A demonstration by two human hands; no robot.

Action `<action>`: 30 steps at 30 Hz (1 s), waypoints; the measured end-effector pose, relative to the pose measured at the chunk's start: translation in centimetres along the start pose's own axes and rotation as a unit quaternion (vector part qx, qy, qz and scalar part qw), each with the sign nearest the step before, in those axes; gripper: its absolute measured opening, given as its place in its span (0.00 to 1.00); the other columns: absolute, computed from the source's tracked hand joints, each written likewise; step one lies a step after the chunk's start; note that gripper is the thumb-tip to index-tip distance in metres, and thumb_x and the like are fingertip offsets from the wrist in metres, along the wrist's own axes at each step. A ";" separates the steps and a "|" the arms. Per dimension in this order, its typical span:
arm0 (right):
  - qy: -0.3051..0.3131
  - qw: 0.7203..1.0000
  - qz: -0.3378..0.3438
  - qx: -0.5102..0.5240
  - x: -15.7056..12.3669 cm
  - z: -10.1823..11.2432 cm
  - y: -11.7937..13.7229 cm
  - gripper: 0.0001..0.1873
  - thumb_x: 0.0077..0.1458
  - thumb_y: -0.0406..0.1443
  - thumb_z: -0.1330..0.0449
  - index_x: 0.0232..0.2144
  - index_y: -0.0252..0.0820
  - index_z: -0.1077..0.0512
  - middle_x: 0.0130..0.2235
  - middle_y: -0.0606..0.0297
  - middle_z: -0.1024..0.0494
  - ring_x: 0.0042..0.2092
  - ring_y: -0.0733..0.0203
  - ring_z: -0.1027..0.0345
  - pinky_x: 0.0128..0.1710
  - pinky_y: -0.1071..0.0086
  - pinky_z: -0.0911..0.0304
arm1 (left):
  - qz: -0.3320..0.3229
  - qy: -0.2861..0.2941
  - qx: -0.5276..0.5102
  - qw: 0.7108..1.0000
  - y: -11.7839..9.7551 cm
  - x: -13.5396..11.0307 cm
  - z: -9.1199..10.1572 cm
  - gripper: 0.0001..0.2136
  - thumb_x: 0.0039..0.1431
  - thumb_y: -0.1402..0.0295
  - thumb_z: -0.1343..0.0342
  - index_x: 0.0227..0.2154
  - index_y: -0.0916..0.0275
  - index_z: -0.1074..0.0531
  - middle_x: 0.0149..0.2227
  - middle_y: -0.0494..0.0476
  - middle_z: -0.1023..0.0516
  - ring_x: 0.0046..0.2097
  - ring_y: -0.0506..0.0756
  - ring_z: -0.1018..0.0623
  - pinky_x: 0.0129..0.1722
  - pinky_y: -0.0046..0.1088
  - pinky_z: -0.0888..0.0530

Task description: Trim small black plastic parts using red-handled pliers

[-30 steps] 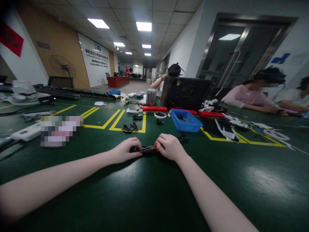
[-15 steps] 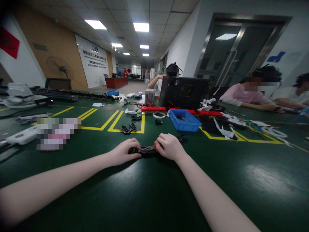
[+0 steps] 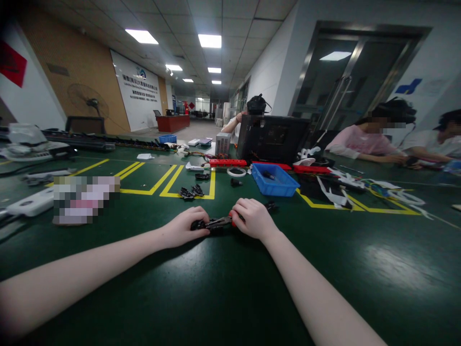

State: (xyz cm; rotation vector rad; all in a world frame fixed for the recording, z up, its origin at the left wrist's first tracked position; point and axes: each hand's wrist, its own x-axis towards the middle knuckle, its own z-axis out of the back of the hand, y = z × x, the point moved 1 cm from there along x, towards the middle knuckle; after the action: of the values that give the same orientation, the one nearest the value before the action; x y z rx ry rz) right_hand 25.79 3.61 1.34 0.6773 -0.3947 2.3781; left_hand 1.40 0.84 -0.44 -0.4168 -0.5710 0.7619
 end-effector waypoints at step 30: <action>0.010 1.000 0.001 -0.021 -0.1 0.3 -0.5 0.13 0.61 0.34 0.51 0.28 0.40 0.30 0.30 0.61 0.28 0.30 0.62 0.38 0.33 0.67 0.45 | -0.007 0.003 0.004 1.000 -0.2 -0.1 0.1 0.04 0.60 0.67 0.40 0.35 0.61 0.28 0.41 0.56 0.26 0.43 0.58 0.26 0.45 0.36 0.29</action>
State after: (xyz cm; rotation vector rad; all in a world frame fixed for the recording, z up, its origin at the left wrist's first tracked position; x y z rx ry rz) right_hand 26.25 3.80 1.61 0.6341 -0.4365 2.3692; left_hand 1.40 0.66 -0.30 -0.4071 -0.5647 0.7494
